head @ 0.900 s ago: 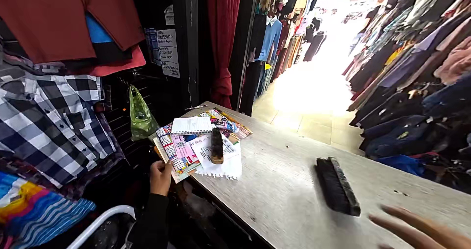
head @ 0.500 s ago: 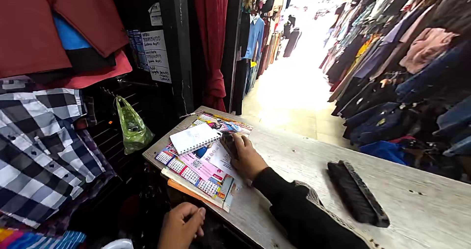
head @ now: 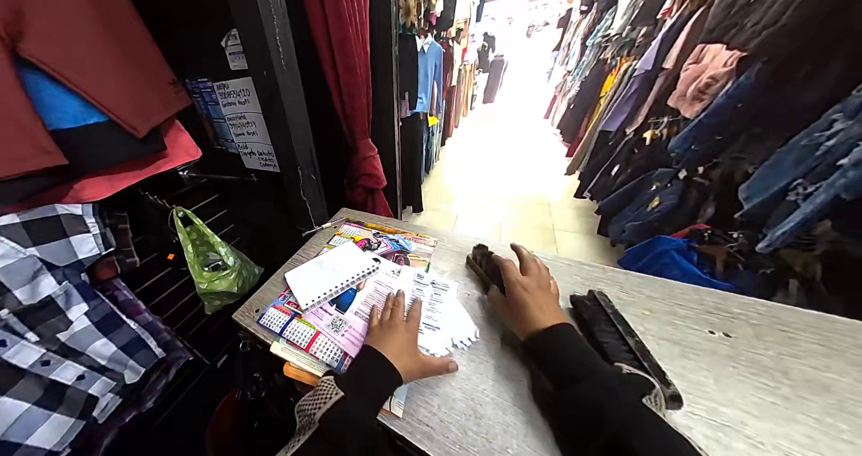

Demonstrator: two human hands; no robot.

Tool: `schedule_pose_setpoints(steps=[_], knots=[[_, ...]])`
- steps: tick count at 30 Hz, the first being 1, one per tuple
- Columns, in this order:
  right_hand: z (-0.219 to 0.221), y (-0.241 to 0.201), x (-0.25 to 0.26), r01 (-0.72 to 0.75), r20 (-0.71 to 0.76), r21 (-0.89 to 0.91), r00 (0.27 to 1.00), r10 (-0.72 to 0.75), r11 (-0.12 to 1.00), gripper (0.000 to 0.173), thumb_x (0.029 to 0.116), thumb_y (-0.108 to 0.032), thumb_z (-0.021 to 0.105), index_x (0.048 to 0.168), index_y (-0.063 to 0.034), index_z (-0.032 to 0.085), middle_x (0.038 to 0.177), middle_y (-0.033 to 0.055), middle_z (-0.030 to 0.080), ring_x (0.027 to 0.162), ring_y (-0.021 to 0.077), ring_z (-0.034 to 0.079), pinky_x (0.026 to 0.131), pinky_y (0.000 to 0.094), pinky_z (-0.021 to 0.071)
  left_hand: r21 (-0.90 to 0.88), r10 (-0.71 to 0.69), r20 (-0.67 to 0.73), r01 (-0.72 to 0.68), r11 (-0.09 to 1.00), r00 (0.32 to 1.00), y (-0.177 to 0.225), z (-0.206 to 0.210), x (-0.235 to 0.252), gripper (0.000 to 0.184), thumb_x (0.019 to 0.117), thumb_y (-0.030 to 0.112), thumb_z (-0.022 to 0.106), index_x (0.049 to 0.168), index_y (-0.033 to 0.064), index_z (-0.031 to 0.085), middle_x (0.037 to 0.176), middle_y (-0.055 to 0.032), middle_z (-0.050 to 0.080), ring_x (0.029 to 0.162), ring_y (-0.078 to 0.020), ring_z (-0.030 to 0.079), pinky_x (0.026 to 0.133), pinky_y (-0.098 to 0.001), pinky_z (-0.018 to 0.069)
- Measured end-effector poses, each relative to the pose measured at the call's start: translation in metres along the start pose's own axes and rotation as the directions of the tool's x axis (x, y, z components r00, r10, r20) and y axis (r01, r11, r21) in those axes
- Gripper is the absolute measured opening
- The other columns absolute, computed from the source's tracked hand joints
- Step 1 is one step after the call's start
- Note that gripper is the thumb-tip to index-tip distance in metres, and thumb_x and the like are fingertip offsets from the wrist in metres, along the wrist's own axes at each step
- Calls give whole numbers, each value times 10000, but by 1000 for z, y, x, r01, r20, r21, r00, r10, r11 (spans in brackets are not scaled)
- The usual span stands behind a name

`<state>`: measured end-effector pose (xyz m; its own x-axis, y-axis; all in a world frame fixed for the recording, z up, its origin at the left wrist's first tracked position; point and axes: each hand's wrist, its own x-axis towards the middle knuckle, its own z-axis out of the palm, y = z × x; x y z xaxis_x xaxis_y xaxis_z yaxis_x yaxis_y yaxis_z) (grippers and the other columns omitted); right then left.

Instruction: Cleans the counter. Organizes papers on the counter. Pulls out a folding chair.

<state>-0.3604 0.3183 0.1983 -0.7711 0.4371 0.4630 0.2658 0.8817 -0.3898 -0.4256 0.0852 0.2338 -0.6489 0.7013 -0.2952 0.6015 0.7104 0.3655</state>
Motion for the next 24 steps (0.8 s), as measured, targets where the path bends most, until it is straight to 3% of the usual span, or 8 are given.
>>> schedule_pose_setpoints(steps=[4,7,10,12,14,16,19,24], knots=[[-7,-11,5,240,-159,244,966,-206,939,294,854,1,679,1145,41,698,1409,324,525,1264,524,535,1013,670,453,5,159,-409,-172,985,899,-6,31,-9,329,1037,141,528,1285,-19,673,1271,-217,691,1233,-359,652,1034,-505,519],[-16,-22,6,225,-132,399,973,-187,889,237,926,-34,621,1143,12,705,1354,255,593,1178,405,626,933,593,526,-464,-43,-585,-291,837,810,-17,26,-21,267,1028,40,527,1198,-71,701,1122,-204,741,1049,-277,726,960,-420,560],[-20,-32,4,-16,68,641,997,-36,767,278,1032,-164,565,1251,-18,654,1285,171,654,1141,282,653,953,528,528,-910,-365,-366,-412,-53,856,-12,17,-40,184,1042,-39,442,1144,-59,595,992,-103,695,857,-135,693,760,-292,587],[-17,-40,1,-218,277,793,961,-18,568,404,1073,-337,477,1346,-57,579,1229,120,676,1100,228,675,938,468,557,-841,-347,-282,-405,-359,894,-11,24,-49,222,1068,-7,359,1169,-6,557,959,-74,706,847,-144,718,780,-320,612],[-17,-53,-5,-366,431,859,894,-120,358,540,1071,-507,344,1401,-108,500,1149,69,716,1043,196,713,890,410,594,-801,-314,-286,-405,-440,905,-12,32,-52,248,1069,-1,329,1189,8,545,963,-77,716,858,-155,730,802,-323,617],[-19,-64,-11,-393,461,876,853,-245,280,564,1015,-535,470,1406,-128,490,1113,50,742,1012,185,731,884,378,606,-778,-300,-300,-414,-473,906,-13,39,-52,253,1061,-17,323,1169,15,548,961,-81,723,861,-159,736,810,-321,619],[-22,-76,-16,-297,386,896,889,-246,331,182,979,-58,611,1159,-39,635,850,38,740,771,124,727,781,307,618,-752,-303,-270,-396,-527,914,-10,45,-58,269,1048,-19,309,1108,28,568,915,-90,739,827,-175,748,785,-327,627],[-27,-72,-16,-153,290,901,907,-304,405,150,947,40,615,1018,-30,727,832,24,767,766,83,731,771,264,614,-782,-310,-250,-380,-494,917,-13,45,-70,577,1085,481,150,1348,46,422,1107,-139,698,963,-243,723,857,-388,597]])
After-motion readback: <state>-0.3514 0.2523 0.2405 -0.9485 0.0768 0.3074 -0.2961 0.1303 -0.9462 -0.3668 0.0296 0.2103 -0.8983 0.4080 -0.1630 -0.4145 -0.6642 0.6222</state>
